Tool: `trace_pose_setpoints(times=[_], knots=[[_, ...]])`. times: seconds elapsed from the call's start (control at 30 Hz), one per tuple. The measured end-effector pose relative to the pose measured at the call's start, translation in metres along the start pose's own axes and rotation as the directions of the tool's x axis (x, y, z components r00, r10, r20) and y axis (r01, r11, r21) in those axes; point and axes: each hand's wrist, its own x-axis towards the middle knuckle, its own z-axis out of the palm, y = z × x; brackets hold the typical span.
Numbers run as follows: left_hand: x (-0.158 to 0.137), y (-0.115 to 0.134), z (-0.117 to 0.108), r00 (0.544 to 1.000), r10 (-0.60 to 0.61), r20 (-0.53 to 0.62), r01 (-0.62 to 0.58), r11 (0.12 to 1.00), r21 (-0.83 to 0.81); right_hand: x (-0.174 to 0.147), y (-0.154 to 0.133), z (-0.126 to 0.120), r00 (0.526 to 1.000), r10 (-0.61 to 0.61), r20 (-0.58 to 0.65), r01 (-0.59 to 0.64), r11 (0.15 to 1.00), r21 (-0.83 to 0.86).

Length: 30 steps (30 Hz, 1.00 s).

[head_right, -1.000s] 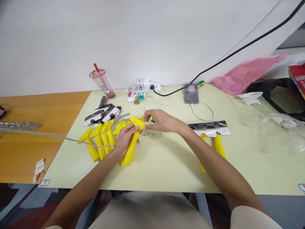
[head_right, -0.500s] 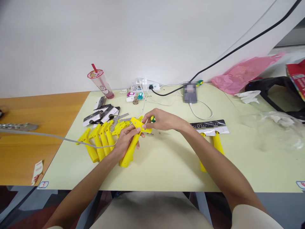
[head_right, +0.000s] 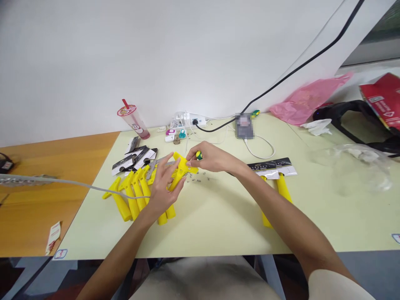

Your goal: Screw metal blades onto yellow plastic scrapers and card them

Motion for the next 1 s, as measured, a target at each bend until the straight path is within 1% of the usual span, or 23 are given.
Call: trace_pose_setpoints(times=[0.03,0.07,0.1,0.17,0.23,0.33,0.43,0.5,0.57,0.6,0.63,0.67,0.7,0.73,0.77,0.8,0.83,0.9,0.93,1.0], knots=[[0.001,0.000,-0.001,0.993,0.117,0.017,-0.118,0.988,0.096,-0.001,-0.002,-0.001,1.000,-0.002,-0.008,0.002,1.000,-0.001],[0.002,-0.001,-0.001,0.978,0.204,0.043,-0.209,0.962,0.175,-0.002,-0.003,-0.002,1.000,-0.008,-0.014,0.008,1.000,-0.004],[0.003,-0.001,-0.001,0.962,0.262,0.073,-0.272,0.932,0.241,-0.003,-0.005,-0.003,1.000,-0.014,-0.020,0.014,1.000,-0.009],[0.003,-0.002,0.000,0.941,0.312,0.129,-0.338,0.874,0.349,-0.005,-0.007,-0.004,0.999,-0.024,-0.024,0.024,0.999,-0.025],[0.003,-0.001,0.000,0.932,0.328,0.157,-0.364,0.833,0.417,-0.006,-0.008,-0.004,0.999,-0.033,-0.024,0.032,0.999,-0.036],[0.000,0.000,0.001,0.931,0.325,0.166,-0.364,0.805,0.468,-0.007,-0.009,-0.004,0.999,-0.030,-0.023,0.029,0.999,-0.031],[-0.002,-0.002,0.001,0.939,0.299,0.171,-0.345,0.798,0.494,-0.008,-0.011,-0.004,0.999,-0.027,-0.024,0.026,0.999,-0.038],[-0.003,-0.003,0.001,0.943,0.286,0.169,-0.332,0.822,0.464,-0.009,-0.013,-0.004,0.999,-0.031,-0.035,0.029,0.997,-0.067],[-0.003,-0.003,0.002,0.958,0.252,0.137,-0.285,0.888,0.360,-0.013,-0.017,-0.003,0.995,-0.053,-0.087,0.042,0.992,-0.119],[-0.002,-0.003,0.002,0.973,0.206,0.106,-0.227,0.934,0.274,-0.016,-0.021,-0.003,0.988,-0.080,-0.132,0.060,0.986,-0.154],[-0.001,-0.001,0.003,0.989,0.129,0.067,-0.138,0.977,0.161,-0.020,-0.025,-0.003,0.977,-0.122,-0.176,0.087,0.977,-0.194],[0.002,0.002,0.004,0.999,0.023,0.025,-0.023,0.999,0.022,-0.025,-0.029,-0.003,0.963,-0.173,-0.208,0.123,0.965,-0.233],[0.005,0.005,0.004,0.995,-0.103,-0.011,0.101,0.986,-0.134,-0.030,-0.034,-0.003,0.949,-0.225,-0.220,0.163,0.950,-0.268],[0.009,0.008,0.005,0.972,-0.234,-0.032,0.215,0.932,-0.293,-0.036,-0.039,-0.003,0.941,-0.271,-0.205,0.205,0.934,-0.292],[0.014,0.012,0.005,0.936,-0.352,-0.033,0.303,0.847,-0.437,-0.041,-0.044,-0.002,0.937,-0.308,-0.168,0.248,0.919,-0.305],[0.019,0.016,0.005,0.896,-0.444,-0.014,0.364,0.752,-0.550,-0.046,-0.048,-0.002,0.933,-0.338,-0.123,0.287,0.906,-0.312],[0.023,0.020,0.005,0.859,-0.511,0.021,0.409,0.662,-0.628,-0.049,-0.052,-0.001,0.929,-0.361,-0.080,0.320,0.893,-0.317],[0.030,0.026,0.003,0.805,-0.584,0.106,0.472,0.522,-0.711,-0.052,-0.055,0.002,0.922,-0.387,-0.021,0.358,0.871,-0.335],[0.032,0.029,0.002,0.788,-0.599,0.141,0.490,0.472,-0.733,-0.052,-0.055,0.003,0.920,-0.392,-0.008,0.365,0.864,-0.347],[0.033,0.032,0.002,0.772,-0.608,0.185,0.500,0.403,-0.767,-0.049,-0.054,0.006,0.916,-0.401,0.003,0.373,0.852,-0.367]])
